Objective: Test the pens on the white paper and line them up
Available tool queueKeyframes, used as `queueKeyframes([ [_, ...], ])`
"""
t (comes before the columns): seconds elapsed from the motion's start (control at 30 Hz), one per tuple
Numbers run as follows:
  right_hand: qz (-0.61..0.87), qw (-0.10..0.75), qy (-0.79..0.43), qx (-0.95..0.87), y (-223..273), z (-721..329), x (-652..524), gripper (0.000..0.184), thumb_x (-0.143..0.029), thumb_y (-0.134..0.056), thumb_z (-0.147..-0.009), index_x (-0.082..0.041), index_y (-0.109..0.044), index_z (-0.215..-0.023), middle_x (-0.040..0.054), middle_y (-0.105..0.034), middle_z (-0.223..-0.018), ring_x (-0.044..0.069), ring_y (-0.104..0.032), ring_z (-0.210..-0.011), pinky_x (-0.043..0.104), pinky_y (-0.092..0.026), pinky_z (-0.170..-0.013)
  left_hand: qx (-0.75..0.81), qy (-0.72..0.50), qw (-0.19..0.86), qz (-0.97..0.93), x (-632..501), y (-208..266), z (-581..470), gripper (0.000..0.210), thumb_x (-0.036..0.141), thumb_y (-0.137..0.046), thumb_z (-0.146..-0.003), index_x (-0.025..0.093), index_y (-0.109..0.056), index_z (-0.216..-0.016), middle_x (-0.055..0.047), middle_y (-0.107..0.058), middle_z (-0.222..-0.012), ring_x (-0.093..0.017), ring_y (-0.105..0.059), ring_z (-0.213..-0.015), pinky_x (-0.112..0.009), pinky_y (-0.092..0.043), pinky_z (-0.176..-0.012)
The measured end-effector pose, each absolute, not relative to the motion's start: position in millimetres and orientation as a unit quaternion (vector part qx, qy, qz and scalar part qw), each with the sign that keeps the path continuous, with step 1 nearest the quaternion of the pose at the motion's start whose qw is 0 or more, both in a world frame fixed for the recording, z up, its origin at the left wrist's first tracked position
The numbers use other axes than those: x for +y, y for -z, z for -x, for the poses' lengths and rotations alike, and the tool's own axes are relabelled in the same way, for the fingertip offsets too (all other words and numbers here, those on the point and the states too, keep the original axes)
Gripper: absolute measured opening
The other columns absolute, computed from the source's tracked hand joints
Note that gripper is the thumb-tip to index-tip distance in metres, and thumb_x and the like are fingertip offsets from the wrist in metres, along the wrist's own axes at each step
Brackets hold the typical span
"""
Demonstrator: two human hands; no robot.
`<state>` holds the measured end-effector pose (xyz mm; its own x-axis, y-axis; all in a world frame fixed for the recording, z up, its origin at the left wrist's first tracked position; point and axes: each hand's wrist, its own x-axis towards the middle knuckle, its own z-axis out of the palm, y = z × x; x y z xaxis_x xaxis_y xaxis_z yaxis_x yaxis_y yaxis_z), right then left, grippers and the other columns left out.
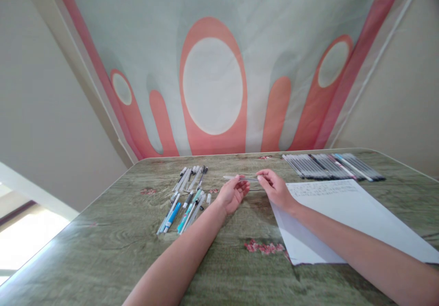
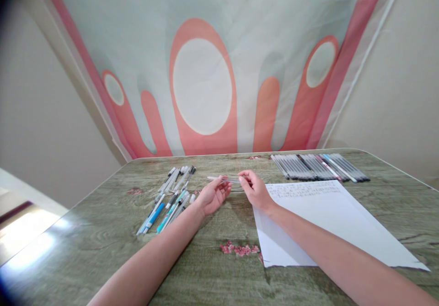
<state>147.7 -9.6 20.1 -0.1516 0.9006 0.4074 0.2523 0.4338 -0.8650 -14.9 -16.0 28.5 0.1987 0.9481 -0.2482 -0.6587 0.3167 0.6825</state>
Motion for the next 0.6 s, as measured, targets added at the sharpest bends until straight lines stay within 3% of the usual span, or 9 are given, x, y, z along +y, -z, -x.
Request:
queueKeyframes([
  [0.17,0.438,0.498,-0.205,-0.719,-32,-145,-30,0.03,-0.039,-0.035,-0.087,-0.019,-0.045,-0.107,0.0014,-0.052,-0.07,0.015,-0.049,-0.063,0.028,-0.038,-0.065,0.277,-0.502,0.797,-0.191,-24,-29,4,0.016,0.02,-0.048,-0.084,0.008,-0.057,-0.081,-0.006,-0.061,-0.069,-0.01,-0.061,-0.069,-0.021,-0.052,-0.07],
  [0.37,0.428,0.522,-0.216,-0.705,-26,-146,-30,0.034,-0.041,-0.024,-0.089,-0.02,-0.044,-0.108,0.0002,-0.047,-0.063,0.015,-0.046,-0.059,0.029,-0.038,-0.062,0.255,-0.51,0.811,-0.128,-24,-33,5,0.021,0.023,-0.044,-0.087,0.009,-0.056,-0.078,-0.004,-0.061,-0.069,-0.008,-0.061,-0.065,-0.017,-0.051,-0.065],
  [0.6,0.446,0.492,-0.228,-0.712,-11,-146,-17,0.027,-0.042,-0.039,-0.085,-0.02,-0.049,-0.097,0.0028,-0.056,-0.074,0.015,-0.051,-0.063,0.027,-0.04,-0.059,0.208,-0.474,0.844,-0.142,-30,-47,7,0.026,0.03,-0.04,-0.088,0.011,-0.055,-0.081,-0.005,-0.062,-0.071,-0.009,-0.062,-0.065,-0.019,-0.05,-0.064],
])
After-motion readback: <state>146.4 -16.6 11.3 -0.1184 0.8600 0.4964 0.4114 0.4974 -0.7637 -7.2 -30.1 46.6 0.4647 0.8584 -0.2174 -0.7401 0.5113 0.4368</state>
